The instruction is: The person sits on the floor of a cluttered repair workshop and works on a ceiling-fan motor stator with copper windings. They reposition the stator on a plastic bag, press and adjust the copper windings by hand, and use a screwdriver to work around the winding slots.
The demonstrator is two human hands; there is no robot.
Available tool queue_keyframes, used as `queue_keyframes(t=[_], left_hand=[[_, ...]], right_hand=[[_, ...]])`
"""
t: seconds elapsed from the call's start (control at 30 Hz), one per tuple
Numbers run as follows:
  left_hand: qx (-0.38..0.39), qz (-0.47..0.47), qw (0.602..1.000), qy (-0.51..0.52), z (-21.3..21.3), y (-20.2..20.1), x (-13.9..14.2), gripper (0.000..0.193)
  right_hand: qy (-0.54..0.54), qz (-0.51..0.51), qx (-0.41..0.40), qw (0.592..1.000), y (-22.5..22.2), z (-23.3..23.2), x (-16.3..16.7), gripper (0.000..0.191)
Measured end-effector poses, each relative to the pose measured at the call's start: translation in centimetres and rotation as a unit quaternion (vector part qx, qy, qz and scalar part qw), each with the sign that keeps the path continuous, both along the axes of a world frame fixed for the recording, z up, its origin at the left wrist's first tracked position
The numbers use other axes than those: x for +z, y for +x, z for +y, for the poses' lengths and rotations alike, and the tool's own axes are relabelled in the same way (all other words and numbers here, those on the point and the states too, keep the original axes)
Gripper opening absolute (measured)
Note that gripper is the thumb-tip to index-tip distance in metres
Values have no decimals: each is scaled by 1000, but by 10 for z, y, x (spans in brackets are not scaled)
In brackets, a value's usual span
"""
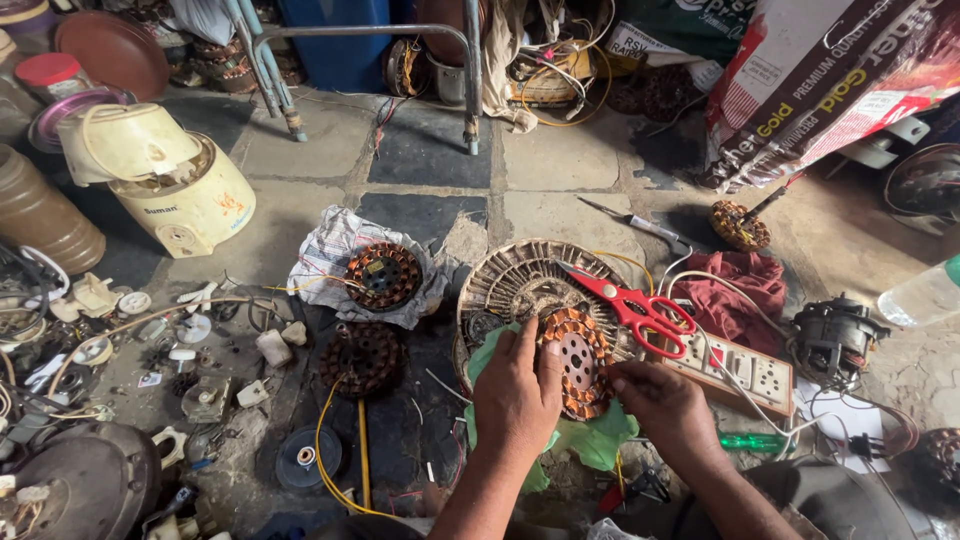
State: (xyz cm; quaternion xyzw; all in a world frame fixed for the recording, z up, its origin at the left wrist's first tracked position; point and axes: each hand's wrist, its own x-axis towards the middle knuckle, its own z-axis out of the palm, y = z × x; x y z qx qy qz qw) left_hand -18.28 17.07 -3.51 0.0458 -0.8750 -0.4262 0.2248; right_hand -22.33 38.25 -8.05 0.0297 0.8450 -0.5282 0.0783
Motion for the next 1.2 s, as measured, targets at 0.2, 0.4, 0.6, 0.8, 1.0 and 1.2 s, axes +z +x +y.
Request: queue_keyframes(t=[0.2, 0.4, 0.6, 0.8, 1.0, 1.2], left_hand=[[1, -10, 1000, -1, 1, 1, -3, 47], [13, 6, 999, -30, 1, -2, -8, 48], [-8, -9, 1000, 5, 1, 0, -3, 49], [-72, 48, 996, 21, 6, 6, 9, 57], [-139, 54, 989, -15, 10, 10, 13, 57], [-147, 53, 987, -45, 14, 12, 14, 58]], right_hand=[[75, 18, 19, 997, 0, -4, 4, 27], [-1, 0, 31, 1000, -8, -1, -6, 25], [-176, -7, -12, 984, -13, 16, -23, 25], [-249, -43, -98, 963, -1, 27, -29, 32], [-262, -108, -126, 951, 14, 39, -34, 35], [-179, -50, -71, 980, 13, 39, -43, 33]])
